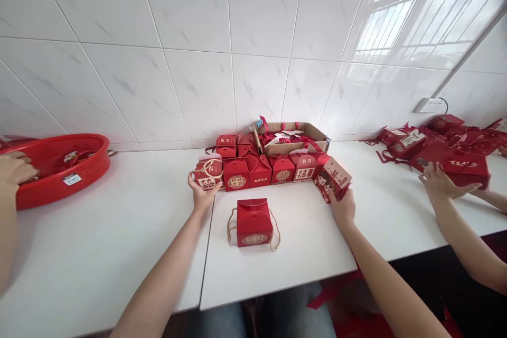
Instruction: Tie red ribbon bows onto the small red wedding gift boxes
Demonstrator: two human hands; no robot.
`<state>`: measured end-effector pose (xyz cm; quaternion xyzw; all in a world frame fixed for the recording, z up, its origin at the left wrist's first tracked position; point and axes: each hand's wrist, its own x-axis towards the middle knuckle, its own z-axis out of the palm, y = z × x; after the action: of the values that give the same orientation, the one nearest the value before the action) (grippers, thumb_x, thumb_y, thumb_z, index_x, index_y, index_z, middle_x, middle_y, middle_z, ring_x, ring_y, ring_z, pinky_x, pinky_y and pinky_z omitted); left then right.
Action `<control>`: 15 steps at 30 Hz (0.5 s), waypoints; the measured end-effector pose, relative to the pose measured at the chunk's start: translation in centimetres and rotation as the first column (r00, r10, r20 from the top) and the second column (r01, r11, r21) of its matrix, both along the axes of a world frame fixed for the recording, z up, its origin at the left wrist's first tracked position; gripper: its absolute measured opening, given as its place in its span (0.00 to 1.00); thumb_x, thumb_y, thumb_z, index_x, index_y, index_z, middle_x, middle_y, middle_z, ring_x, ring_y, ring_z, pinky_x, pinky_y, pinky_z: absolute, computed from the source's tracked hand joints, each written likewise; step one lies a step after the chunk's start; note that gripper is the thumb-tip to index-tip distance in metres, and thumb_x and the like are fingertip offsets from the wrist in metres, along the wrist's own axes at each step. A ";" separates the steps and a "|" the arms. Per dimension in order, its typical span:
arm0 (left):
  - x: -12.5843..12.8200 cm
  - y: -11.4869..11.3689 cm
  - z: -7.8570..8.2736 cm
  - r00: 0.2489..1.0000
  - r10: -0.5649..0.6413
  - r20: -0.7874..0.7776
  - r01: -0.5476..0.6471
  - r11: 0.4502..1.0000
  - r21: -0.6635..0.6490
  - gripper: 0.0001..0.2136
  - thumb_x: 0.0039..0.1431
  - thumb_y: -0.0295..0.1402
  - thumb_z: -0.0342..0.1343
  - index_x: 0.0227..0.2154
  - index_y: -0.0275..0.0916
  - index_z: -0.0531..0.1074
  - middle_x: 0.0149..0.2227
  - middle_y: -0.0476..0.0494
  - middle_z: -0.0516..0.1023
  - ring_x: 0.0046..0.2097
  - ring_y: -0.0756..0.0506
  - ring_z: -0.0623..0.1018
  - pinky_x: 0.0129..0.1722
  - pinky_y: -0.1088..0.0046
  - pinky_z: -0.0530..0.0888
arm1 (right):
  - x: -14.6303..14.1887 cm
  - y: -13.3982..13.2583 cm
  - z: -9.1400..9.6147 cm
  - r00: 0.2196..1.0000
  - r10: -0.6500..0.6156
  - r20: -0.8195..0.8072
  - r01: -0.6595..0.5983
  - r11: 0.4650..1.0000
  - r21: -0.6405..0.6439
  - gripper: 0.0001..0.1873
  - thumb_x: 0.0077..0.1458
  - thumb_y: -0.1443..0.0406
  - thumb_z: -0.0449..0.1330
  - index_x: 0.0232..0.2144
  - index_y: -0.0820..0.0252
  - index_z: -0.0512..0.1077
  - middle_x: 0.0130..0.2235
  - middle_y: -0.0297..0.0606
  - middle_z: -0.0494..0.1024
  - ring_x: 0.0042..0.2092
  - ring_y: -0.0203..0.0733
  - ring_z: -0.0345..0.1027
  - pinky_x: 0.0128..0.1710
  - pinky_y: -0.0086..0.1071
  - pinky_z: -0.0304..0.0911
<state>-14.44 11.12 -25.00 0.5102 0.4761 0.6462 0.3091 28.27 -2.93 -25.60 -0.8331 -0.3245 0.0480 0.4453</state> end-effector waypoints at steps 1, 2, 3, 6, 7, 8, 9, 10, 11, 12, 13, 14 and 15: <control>0.0 -0.1 0.0 1.000 -0.002 -0.001 0.002 1.000 -0.002 0.54 0.38 0.32 0.70 0.62 0.43 0.37 0.58 0.29 0.63 0.55 0.37 0.71 0.56 0.53 0.67 | 0.0 0.6 0.2 1.000 -0.011 -0.001 0.011 1.000 0.002 0.25 0.47 0.47 0.55 0.40 0.58 0.59 0.43 0.48 0.72 0.43 0.56 0.68 0.36 0.41 0.60; 0.0 -0.1 0.1 1.000 -0.001 0.000 0.001 1.000 -0.008 0.54 0.38 0.32 0.70 0.62 0.43 0.36 0.58 0.29 0.63 0.55 0.37 0.72 0.56 0.53 0.68 | -0.2 1.1 0.4 1.000 -0.022 -0.003 0.022 1.000 0.005 0.25 0.48 0.47 0.54 0.41 0.58 0.59 0.44 0.50 0.71 0.44 0.57 0.67 0.37 0.42 0.61; -0.1 -0.1 0.0 1.000 0.002 0.001 -0.002 1.000 -0.018 0.54 0.38 0.33 0.70 0.62 0.44 0.36 0.58 0.29 0.62 0.55 0.37 0.72 0.55 0.54 0.68 | -0.5 1.3 0.5 0.999 -0.032 -0.006 0.032 0.999 0.009 0.26 0.48 0.47 0.53 0.42 0.59 0.59 0.45 0.51 0.71 0.45 0.58 0.67 0.37 0.42 0.61; -0.2 0.0 -0.2 1.000 0.013 0.003 -0.013 0.999 -0.036 0.54 0.37 0.33 0.70 0.62 0.45 0.36 0.59 0.30 0.61 0.54 0.38 0.73 0.54 0.55 0.70 | -2.3 0.2 0.1 1.000 -0.022 -0.013 0.023 0.999 0.028 0.27 0.49 0.46 0.53 0.42 0.59 0.59 0.45 0.50 0.71 0.45 0.57 0.68 0.36 0.42 0.62; -0.2 0.0 -0.2 1.000 0.013 0.004 -0.013 0.999 -0.034 0.54 0.37 0.33 0.70 0.62 0.46 0.36 0.58 0.31 0.61 0.54 0.38 0.73 0.54 0.55 0.70 | -3.1 -0.7 -0.2 1.000 0.004 -0.016 -0.003 0.999 0.036 0.27 0.48 0.45 0.55 0.41 0.58 0.60 0.43 0.49 0.72 0.44 0.55 0.68 0.36 0.41 0.63; -0.2 0.1 -0.3 1.000 0.014 0.005 -0.013 1.000 -0.027 0.54 0.37 0.33 0.70 0.62 0.46 0.37 0.58 0.31 0.62 0.54 0.38 0.73 0.54 0.55 0.70 | -3.9 -1.7 -0.5 0.999 0.047 -0.022 -0.046 0.998 0.044 0.26 0.47 0.45 0.56 0.40 0.57 0.60 0.41 0.47 0.73 0.42 0.54 0.69 0.35 0.40 0.64; -0.2 0.2 -0.4 1.000 0.014 0.004 -0.014 1.000 -0.019 0.54 0.37 0.33 0.70 0.61 0.46 0.37 0.58 0.31 0.62 0.54 0.38 0.72 0.54 0.55 0.70 | -4.7 -2.7 -0.8 0.993 0.110 -0.033 -0.108 0.992 0.057 0.26 0.46 0.46 0.58 0.38 0.57 0.61 0.39 0.44 0.74 0.39 0.52 0.70 0.34 0.39 0.64; -0.2 0.2 -0.4 1.000 0.017 0.002 -0.017 1.000 -0.012 0.54 0.37 0.33 0.70 0.61 0.46 0.37 0.58 0.31 0.62 0.55 0.38 0.72 0.54 0.55 0.69 | -5.4 -3.5 -1.0 0.976 0.211 -0.054 -0.206 0.975 0.082 0.25 0.45 0.46 0.59 0.37 0.57 0.61 0.38 0.43 0.75 0.38 0.50 0.70 0.33 0.38 0.65; -0.2 0.3 -0.4 1.000 0.019 -0.002 -0.019 1.000 -0.011 0.54 0.37 0.33 0.70 0.61 0.46 0.38 0.58 0.31 0.61 0.55 0.37 0.72 0.54 0.55 0.69 | -6.0 -4.0 -1.1 0.943 0.323 -0.078 -0.314 0.943 0.113 0.24 0.46 0.48 0.60 0.38 0.56 0.61 0.38 0.42 0.76 0.37 0.49 0.71 0.33 0.38 0.66; -0.2 0.3 -0.4 1.000 0.023 -0.008 -0.023 1.000 -0.014 0.54 0.36 0.33 0.70 0.61 0.47 0.38 0.58 0.31 0.61 0.55 0.37 0.72 0.54 0.55 0.69 | -6.6 -4.1 -1.2 0.892 0.441 -0.100 -0.425 0.893 0.148 0.24 0.47 0.49 0.61 0.39 0.56 0.61 0.39 0.43 0.76 0.38 0.48 0.71 0.34 0.38 0.66; -0.2 0.3 -0.3 1.000 0.027 -0.012 -0.028 0.999 -0.021 0.54 0.36 0.33 0.70 0.61 0.48 0.38 0.59 0.31 0.61 0.55 0.37 0.72 0.54 0.55 0.69 | -7.2 -3.9 -1.1 0.826 0.551 -0.117 -0.528 0.829 0.184 0.23 0.48 0.50 0.60 0.40 0.56 0.61 0.41 0.43 0.76 0.39 0.48 0.71 0.35 0.38 0.67; -0.2 0.2 -0.3 0.999 0.029 -0.015 -0.029 0.999 -0.026 0.54 0.36 0.33 0.70 0.61 0.48 0.38 0.59 0.32 0.61 0.55 0.37 0.72 0.54 0.55 0.69 | -7.7 -3.4 -1.0 0.758 0.640 -0.125 -0.610 0.763 0.215 0.24 0.49 0.51 0.60 0.43 0.56 0.61 0.44 0.44 0.75 0.42 0.48 0.71 0.37 0.38 0.68; -0.2 0.1 -0.2 0.999 0.027 -0.017 -0.028 0.999 -0.029 0.54 0.36 0.33 0.70 0.61 0.49 0.38 0.59 0.32 0.61 0.55 0.37 0.72 0.55 0.55 0.69 | -8.2 -2.6 -0.8 0.694 0.710 -0.124 -0.674 0.700 0.238 0.24 0.50 0.52 0.60 0.46 0.56 0.61 0.46 0.45 0.75 0.44 0.48 0.71 0.39 0.39 0.68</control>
<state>-14.64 11.27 -25.16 0.5043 0.4950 0.6391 0.3036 20.04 -5.54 -26.42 -0.5969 -0.5699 0.2699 0.4961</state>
